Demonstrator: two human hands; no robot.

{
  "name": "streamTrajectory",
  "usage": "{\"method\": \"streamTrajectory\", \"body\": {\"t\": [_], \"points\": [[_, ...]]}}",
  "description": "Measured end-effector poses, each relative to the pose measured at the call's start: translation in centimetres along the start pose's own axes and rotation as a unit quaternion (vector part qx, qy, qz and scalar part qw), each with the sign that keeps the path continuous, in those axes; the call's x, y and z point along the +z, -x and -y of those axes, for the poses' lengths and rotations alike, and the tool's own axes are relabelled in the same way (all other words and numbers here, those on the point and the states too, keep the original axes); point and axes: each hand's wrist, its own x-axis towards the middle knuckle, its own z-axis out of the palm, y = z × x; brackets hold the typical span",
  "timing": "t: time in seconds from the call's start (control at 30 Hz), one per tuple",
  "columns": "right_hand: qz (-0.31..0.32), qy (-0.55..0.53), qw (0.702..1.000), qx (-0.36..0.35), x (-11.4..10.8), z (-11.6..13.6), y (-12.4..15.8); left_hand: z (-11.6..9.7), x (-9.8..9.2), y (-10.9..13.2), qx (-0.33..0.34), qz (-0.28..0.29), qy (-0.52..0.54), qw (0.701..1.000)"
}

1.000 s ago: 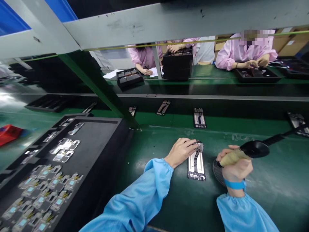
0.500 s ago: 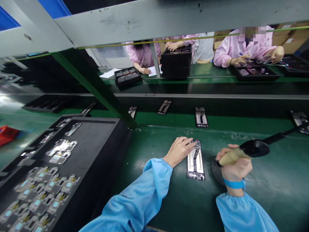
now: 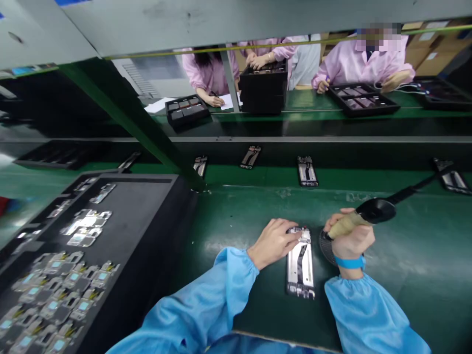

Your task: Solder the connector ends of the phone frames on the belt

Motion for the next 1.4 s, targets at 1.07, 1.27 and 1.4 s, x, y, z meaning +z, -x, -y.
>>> {"method": "streamTrajectory", "body": {"t": [1.07, 1.27, 1.4], "points": [[0.009, -0.046, 0.998, -0.032, 1.2, 0.4, 0.8, -1.6, 0.0, 0.9, 0.026, 0.015, 0.039, 0.999], [0.009, -0.031, 0.999, -0.017, 0.0, -0.5, -0.2, -1.6, 1.1, 0.8, 0.010, -0.017, 0.054, 0.998], [0.010, -0.029, 0.999, -0.017, 0.1, -0.9, 0.0, -1.5, 0.9, 1.2, 0.010, -0.033, 0.052, 0.998]]}}
